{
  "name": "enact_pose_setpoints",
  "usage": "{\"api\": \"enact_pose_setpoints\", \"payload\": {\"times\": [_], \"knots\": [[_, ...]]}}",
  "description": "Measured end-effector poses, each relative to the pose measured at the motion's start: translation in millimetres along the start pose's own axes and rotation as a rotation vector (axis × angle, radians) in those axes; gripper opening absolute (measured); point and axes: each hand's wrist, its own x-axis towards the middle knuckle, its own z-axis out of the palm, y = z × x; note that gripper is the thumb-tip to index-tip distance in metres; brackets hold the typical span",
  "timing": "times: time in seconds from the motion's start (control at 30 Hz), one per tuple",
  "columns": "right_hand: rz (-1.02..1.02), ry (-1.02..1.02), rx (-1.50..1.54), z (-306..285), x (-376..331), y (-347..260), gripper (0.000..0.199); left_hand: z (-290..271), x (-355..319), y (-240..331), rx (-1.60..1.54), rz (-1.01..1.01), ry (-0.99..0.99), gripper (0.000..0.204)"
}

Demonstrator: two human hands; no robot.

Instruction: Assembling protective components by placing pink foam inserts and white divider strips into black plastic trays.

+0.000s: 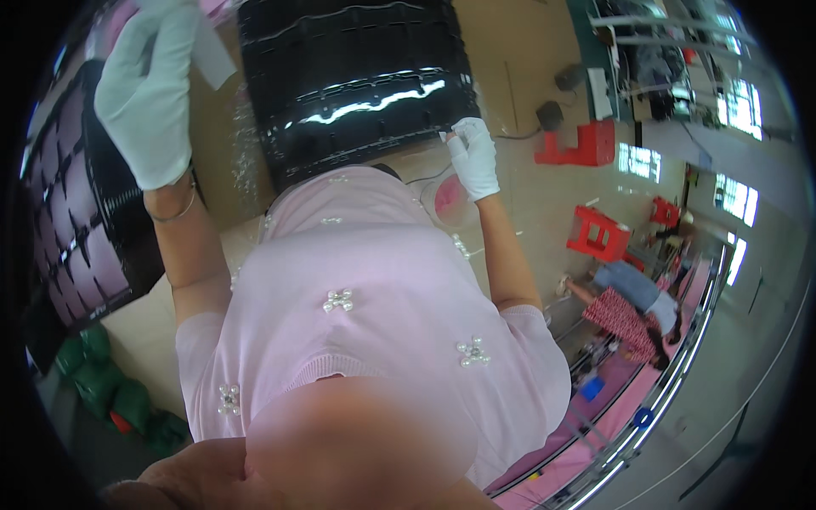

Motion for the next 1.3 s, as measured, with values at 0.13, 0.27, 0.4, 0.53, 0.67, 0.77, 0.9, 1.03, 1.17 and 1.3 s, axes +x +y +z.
{"api": "enact_pose_setpoints", "payload": {"times": [0.13, 0.27, 0.4, 0.53, 0.67, 0.77, 0.9, 1.03, 1.17, 1.3], "knots": [[0.334, 0.088, -0.287, -71.0, -55.7, 96.4, 0.011, 31.3, 1.6, 9.5, -0.089, 0.073, -0.095, 0.015], [0.806, 0.105, -0.42, -103.3, -102.4, 116.0, 0.017, 63.7, -0.8, 13.6, -0.205, -0.063, -0.169, 0.017], [0.887, 0.024, -0.744, -113.5, -106.7, 105.6, 0.021, 78.7, -10.5, 33.3, -0.27, -0.038, -0.203, 0.013], [0.635, 0.11, -0.723, -106.8, -88.2, 78.2, 0.022, 83.2, -14.7, 38.6, -0.237, 0.057, -0.273, 0.015], [0.341, 0.194, 0.175, -89.3, -13.2, 0.1, 0.016, 83.3, -7.4, 39.1, -0.269, 0.031, -0.338, 0.006], [0.025, 0.103, 0.517, -72.3, 44.8, -105.0, 0.011, 80.2, -5.2, 41.5, -0.208, 0.09, -0.314, 0.006], [-0.289, -0.014, 0.673, -52.1, 92.6, -193.5, 0.012, 66.9, -7.5, 36.8, -0.138, 0.133, -0.276, 0.007], [-0.318, -0.1, 0.735, -53.7, 112.5, -234.7, 0.012, 64.4, -11.4, 41.6, -0.118, 0.098, -0.31, 0.011], [-0.416, -0.064, 0.708, -51.4, 117.9, -247.4, 0.011, 62.1, -13.8, 45.4, -0.08, 0.097, -0.312, 0.012], [-0.449, -0.047, 0.631, -44.8, 120.7, -249.9, 0.009, 60.7, -15.2, 42.3, -0.109, 0.086, -0.306, 0.013]]}}
